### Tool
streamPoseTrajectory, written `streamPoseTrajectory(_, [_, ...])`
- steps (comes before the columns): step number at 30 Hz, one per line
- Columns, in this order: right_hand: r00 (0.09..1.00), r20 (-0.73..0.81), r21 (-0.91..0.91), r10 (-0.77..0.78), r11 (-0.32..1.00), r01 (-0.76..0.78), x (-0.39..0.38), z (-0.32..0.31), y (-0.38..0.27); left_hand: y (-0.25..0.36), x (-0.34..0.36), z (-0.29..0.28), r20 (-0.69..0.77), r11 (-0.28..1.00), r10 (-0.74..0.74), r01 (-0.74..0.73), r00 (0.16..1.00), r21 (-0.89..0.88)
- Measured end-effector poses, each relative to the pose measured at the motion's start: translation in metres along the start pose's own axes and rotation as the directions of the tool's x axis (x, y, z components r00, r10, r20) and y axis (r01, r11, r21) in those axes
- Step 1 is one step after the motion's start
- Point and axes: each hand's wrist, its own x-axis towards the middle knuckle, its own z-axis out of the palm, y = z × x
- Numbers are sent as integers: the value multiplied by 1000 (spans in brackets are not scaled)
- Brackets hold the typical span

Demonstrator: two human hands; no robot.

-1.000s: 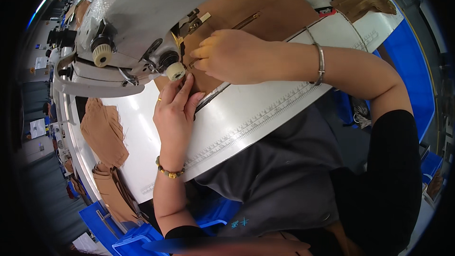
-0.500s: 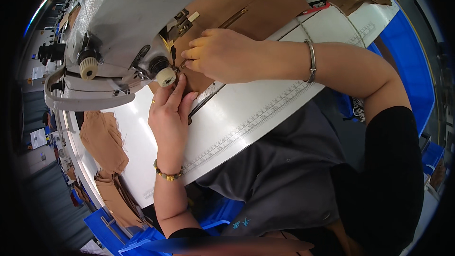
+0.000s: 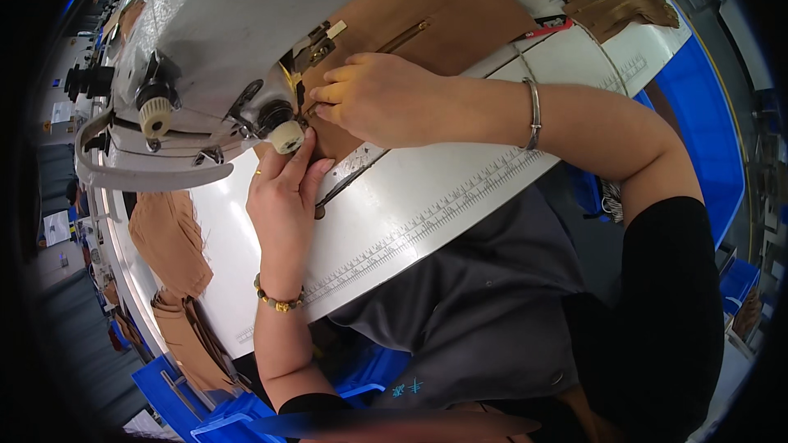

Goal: Sewing a zipper and assembling a brown leather pouch using an industrial sewing machine.

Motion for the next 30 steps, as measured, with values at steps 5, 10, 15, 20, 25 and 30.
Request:
streamPoseTrajectory(5, [1000,-11,7,-5,1000,5,1,-1,-1,1,1,-1,-32,1000,28,-27,999,9])
streamPoseTrajectory(10, [999,-2,-67,-43,997,43,2,-4,-1,2,0,-2,33,999,-18,17,999,39])
streamPoseTrajectory(15, [999,-39,21,-31,999,32,1,-4,-1,-1,1,-1,-41,1000,25,-24,999,18])
streamPoseTrajectory(20, [999,-47,20,-20,1000,21,3,-6,-2,-5,1,-2,-7,1000,1,-1,1000,11])
streamPoseTrajectory(25, [960,279,-145,18,989,24,4,-27,-32,-10,-2,-6,-90,982,119,-104,989,160])
streamPoseTrajectory(30, [896,443,-7,13,1000,-12,1,-35,-51,-11,-9,-5,-87,990,126,-131,988,-52])
